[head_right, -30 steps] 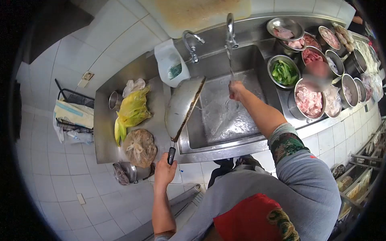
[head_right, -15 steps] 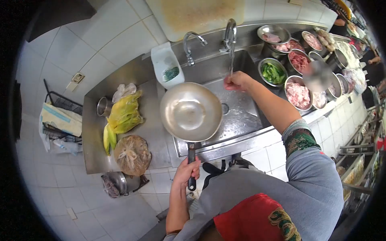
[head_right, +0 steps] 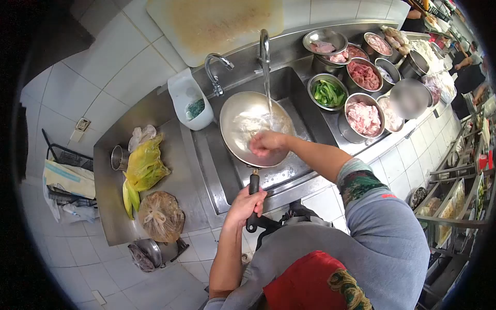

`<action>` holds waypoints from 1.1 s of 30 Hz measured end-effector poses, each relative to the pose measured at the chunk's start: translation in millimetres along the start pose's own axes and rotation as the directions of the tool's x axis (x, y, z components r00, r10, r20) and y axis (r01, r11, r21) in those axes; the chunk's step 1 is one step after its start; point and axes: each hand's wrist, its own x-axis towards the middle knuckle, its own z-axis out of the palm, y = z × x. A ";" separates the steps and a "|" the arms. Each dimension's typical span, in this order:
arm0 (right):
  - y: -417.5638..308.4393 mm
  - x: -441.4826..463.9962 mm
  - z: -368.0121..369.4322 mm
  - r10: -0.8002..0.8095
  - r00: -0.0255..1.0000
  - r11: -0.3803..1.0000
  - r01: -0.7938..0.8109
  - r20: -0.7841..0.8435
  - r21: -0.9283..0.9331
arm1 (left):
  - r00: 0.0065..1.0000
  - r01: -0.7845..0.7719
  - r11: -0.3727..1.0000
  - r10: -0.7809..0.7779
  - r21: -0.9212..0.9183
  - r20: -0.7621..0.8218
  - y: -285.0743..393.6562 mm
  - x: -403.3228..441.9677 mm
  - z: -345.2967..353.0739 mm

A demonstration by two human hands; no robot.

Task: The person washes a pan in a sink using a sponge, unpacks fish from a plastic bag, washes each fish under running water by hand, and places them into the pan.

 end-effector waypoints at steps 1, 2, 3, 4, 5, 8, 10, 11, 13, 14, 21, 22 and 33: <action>6.0 -6.6 -4.6 0.082 0.996 0.985 -0.074 0.042 -0.157 | 0.998 -0.013 0.997 0.018 0.078 -0.065 1.6 -2.7 -4.4; 18.8 -3.7 -16.4 -0.040 0.989 0.913 -0.021 -0.139 -0.407 | 0.991 -0.019 0.988 0.039 0.154 -0.130 1.2 -6.2 -8.6; 30.4 2.5 -28.2 -0.202 0.940 0.777 -0.019 -0.277 -0.629 | 0.979 -0.014 0.973 0.060 0.230 -0.194 -0.4 -11.0 -13.1; 37.5 10.4 -36.8 -0.389 0.850 0.592 -0.064 -0.355 -0.803 | 0.969 0.021 0.954 0.054 0.299 -0.240 -0.9 -14.9 -19.6; 35.1 15.4 -40.5 -0.462 0.818 0.566 -0.025 -0.342 -0.824 | 0.964 0.031 0.947 0.057 0.321 -0.261 2.3 -20.1 -20.7; 24.7 21.0 -38.2 -0.592 0.746 0.470 0.014 -0.304 -0.883 | 0.948 0.054 0.922 0.073 0.384 -0.310 13.4 -32.3 -18.5; 15.7 18.4 -22.4 -0.578 0.769 0.384 -0.040 -0.274 -0.923 | 0.941 0.070 0.902 0.082 0.427 -0.327 21.2 -36.2 -11.7; 17.3 20.3 -17.2 -0.560 0.786 0.364 -0.049 -0.261 -0.930 | 0.936 0.075 0.892 0.091 0.447 -0.339 24.0 -37.5 -9.8; 21.1 25.4 -6.4 -0.520 0.822 0.321 -0.062 -0.231 -0.945 | 0.936 0.056 0.899 0.104 0.435 -0.337 18.0 -33.7 -8.7; 21.5 29.3 -7.0 -0.494 0.828 0.344 -0.094 -0.265 -0.934 | 0.937 0.048 0.903 0.108 0.428 -0.333 14.1 -32.1 -6.9; 39.0 47.4 -15.1 -0.532 0.786 0.510 0.000 -0.315 -0.860 | 0.935 0.040 0.916 0.106 0.399 -0.339 9.0 -35.9 -5.9; 33.0 51.1 -19.8 -0.551 0.747 0.588 0.029 -0.374 -0.809 | 0.937 0.029 0.935 0.097 0.354 -0.335 13.6 -38.3 -7.4; 10.2 44.7 20.8 -0.596 0.782 0.573 0.256 -0.181 -0.779 | 0.958 0.037 0.977 0.025 0.210 -0.285 21.0 -38.6 0.4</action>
